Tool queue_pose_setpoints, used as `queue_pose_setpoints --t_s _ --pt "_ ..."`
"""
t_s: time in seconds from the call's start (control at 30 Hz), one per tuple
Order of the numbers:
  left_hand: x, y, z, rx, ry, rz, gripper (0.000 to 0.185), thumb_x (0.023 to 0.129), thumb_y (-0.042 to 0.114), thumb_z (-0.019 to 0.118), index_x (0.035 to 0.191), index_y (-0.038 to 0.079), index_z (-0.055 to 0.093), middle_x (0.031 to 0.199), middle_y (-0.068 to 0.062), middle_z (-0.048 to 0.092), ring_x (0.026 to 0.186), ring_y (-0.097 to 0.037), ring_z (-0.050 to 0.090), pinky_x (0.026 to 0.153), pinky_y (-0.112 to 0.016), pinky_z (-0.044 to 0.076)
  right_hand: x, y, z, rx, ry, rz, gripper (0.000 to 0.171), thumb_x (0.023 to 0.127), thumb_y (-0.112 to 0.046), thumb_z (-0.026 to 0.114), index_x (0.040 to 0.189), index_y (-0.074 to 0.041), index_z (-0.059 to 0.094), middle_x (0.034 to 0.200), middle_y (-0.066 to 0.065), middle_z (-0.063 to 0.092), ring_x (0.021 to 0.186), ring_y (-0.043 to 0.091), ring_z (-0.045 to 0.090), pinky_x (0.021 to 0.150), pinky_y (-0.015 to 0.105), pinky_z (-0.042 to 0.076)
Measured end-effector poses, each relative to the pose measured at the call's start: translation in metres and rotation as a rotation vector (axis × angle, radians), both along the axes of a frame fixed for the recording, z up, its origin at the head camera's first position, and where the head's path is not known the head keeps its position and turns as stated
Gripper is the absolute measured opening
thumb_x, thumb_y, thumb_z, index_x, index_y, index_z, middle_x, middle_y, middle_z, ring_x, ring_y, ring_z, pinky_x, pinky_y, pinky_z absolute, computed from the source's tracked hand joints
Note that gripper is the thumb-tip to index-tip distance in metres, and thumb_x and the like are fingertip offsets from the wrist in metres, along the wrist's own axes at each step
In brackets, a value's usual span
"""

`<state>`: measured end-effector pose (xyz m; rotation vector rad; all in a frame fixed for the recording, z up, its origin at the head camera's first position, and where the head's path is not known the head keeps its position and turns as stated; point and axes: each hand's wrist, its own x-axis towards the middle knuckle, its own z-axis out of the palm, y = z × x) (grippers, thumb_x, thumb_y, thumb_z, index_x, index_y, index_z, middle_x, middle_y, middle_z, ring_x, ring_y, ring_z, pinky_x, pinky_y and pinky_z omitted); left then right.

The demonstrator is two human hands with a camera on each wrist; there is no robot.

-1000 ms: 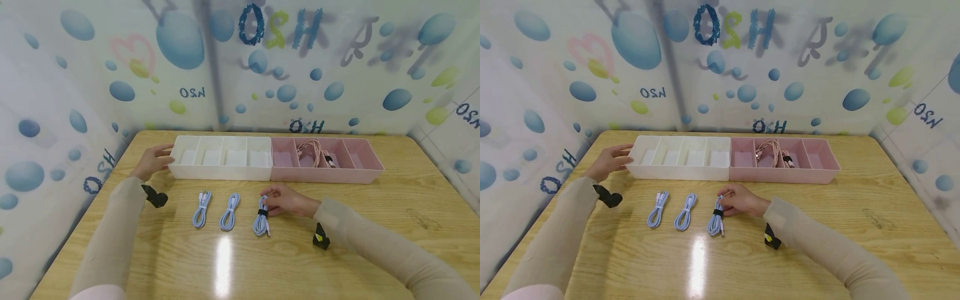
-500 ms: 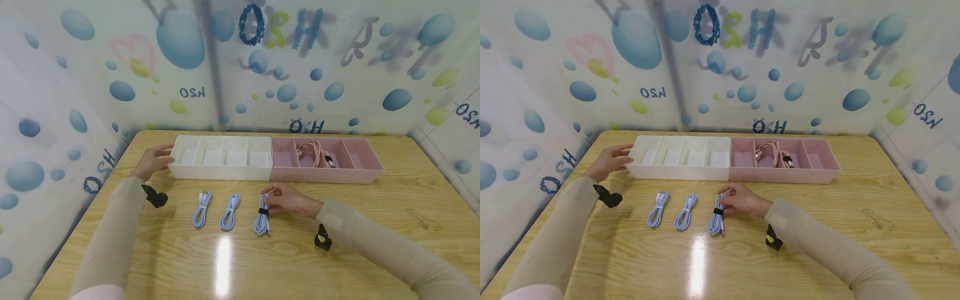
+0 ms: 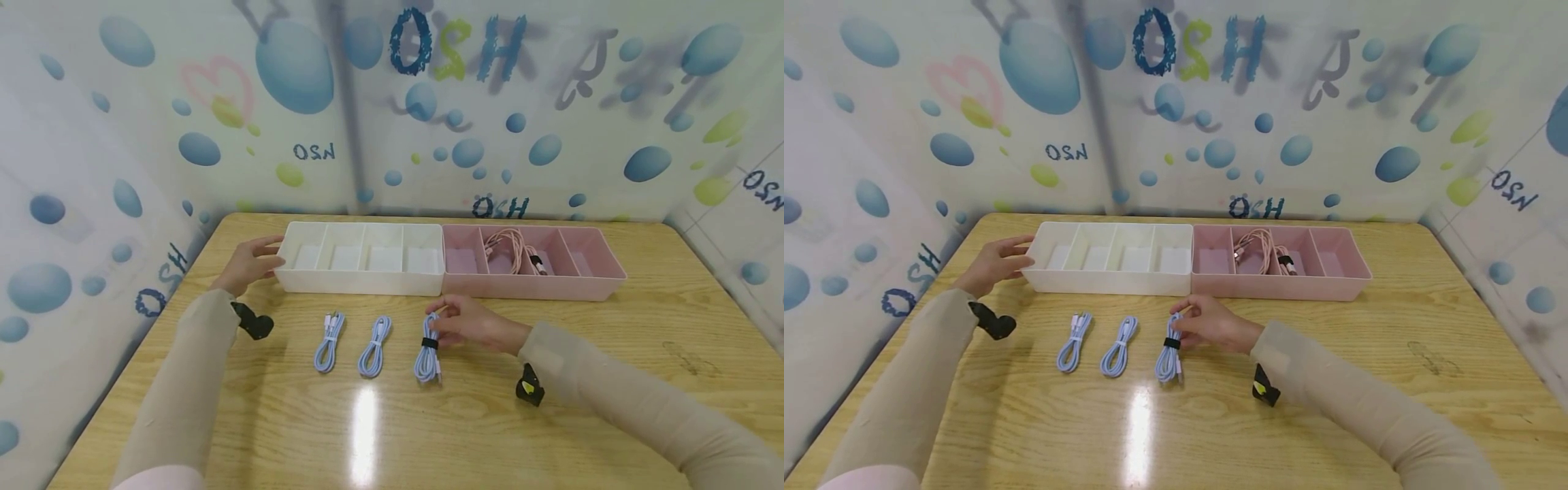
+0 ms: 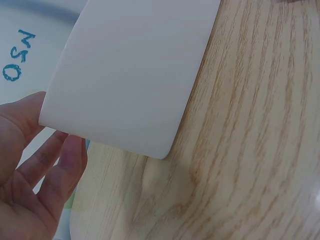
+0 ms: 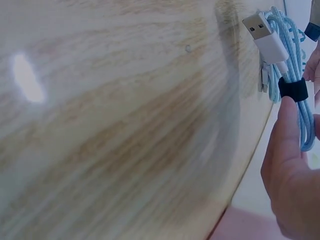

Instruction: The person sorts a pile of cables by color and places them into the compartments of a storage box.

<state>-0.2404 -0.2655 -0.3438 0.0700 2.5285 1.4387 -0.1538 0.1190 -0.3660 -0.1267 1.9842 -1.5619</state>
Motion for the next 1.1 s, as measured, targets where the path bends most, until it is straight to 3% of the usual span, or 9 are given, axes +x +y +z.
queue_pose_setpoints --t_s 0.8,1.1 --pt "-0.002 -0.002 -0.002 0.001 0.006 -0.007 0.057 0.088 0.007 0.052 0.139 0.006 0.027 0.133 -0.027 0.033 0.114 -0.037 0.04 0.086 -0.047 0.041 -0.008 0.001 0.032 0.025 0.106 0.082 0.035 0.085 -0.008 0.057 0.115 0.007 0.046 0.09 0.015 0.052 0.078 0.022 0.06 0.076 0.043 0.048" --pt "-0.003 -0.002 -0.003 -0.007 0.008 -0.005 0.057 0.088 0.008 0.052 0.139 0.007 0.027 0.133 -0.027 0.034 0.113 -0.037 0.041 0.086 -0.046 0.042 -0.012 0.006 0.045 0.047 0.069 0.121 0.036 0.087 -0.01 0.055 0.119 0.004 0.044 0.099 0.017 0.05 0.088 0.024 0.058 0.082 0.039 0.046"
